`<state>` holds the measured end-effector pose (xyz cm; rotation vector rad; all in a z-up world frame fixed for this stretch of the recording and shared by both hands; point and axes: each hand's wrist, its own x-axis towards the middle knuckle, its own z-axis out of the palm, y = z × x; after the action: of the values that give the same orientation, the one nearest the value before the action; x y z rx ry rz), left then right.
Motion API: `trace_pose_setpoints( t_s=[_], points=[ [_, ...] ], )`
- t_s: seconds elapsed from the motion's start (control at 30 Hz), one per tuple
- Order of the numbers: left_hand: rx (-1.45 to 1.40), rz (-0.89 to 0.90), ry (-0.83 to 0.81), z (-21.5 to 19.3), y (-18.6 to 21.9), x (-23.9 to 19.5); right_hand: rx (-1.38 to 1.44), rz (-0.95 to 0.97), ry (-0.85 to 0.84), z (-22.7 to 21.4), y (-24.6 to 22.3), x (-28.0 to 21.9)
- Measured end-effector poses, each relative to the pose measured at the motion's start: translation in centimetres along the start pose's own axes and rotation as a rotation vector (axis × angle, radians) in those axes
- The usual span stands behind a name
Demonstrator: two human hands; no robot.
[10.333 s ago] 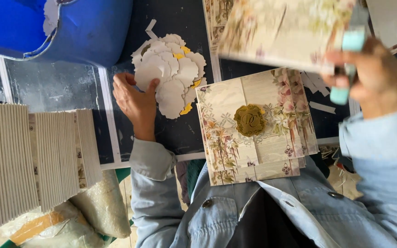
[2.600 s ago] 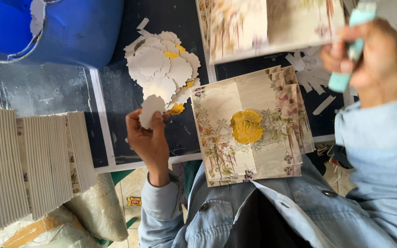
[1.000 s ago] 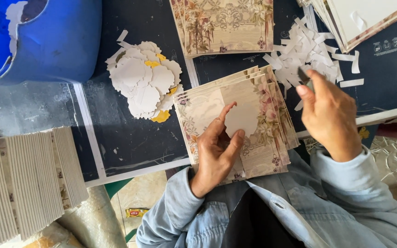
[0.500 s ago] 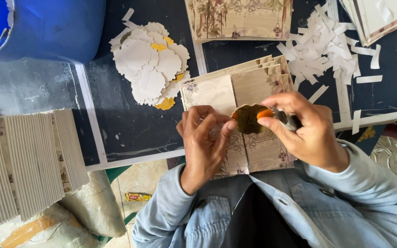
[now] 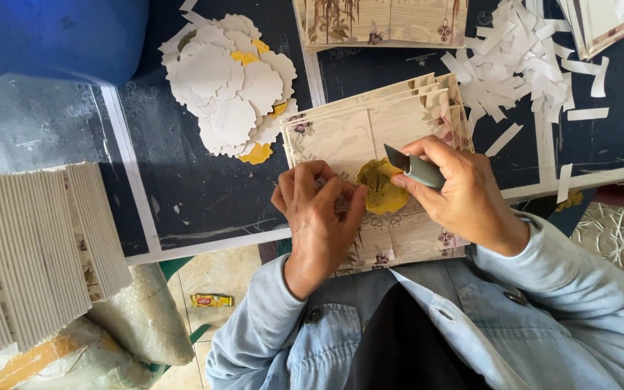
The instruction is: Applying decorative seals to the center of folded cards and stacking the finished products
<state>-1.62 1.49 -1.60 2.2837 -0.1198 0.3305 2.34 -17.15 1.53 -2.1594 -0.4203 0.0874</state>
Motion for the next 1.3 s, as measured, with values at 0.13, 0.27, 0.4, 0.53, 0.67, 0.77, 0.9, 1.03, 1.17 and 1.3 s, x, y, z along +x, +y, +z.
trace_pose_setpoints(
  t_s=[0.13, 0.27, 0.4, 0.53, 0.67, 0.77, 0.9, 1.03, 1.17, 1.3],
  points=[
    [0.036, 0.015, 0.001, 0.3, -0.3, -0.2, -0.025, -0.027, -0.001, 0.2, -0.1, 0.0],
    [0.100, 0.029, 0.009, 0.4, -0.1, -0.1, -0.128, 0.000, -0.016, 0.7, 0.4, -0.2],
    [0.166, 0.030, -0.008, -0.7, -0.3, 0.5, -0.157, 0.023, -0.041, -0.6, -1.4, 1.5],
    [0.401, -0.033, 0.229, -1.1, -5.2, 1.6, -0.300, -0.131, 0.186, -3.6, 5.8, 4.1],
    [0.455, -0.212, 0.248, -3.7, -10.0, 4.0, -0.209, -0.079, 0.224, -4.5, 10.6, 8.2],
    [0.622, -0.323, 0.226, -3.9, -11.9, 4.5, 0.267, 0.484, 0.233, -3.4, 11.8, 10.2],
    [0.570, -0.318, 0.243, -4.1, -12.0, 4.4, 0.672, 0.576, 0.159, -4.1, 11.3, 10.2],
    [0.016, -0.406, 0.207, -5.1, -11.7, 4.4, 0.949, 0.459, 0.061, -6.5, 8.0, 7.4],
    [-0.079, -0.423, 0.159, -5.1, -13.0, 3.9, 0.897, 0.515, 0.079, -7.4, 4.9, 1.5],
    [0.002, -0.444, -0.030, -6.5, -12.2, 4.6, 0.887, 0.481, -0.088, -6.6, 4.9, -4.2]
  ],
)
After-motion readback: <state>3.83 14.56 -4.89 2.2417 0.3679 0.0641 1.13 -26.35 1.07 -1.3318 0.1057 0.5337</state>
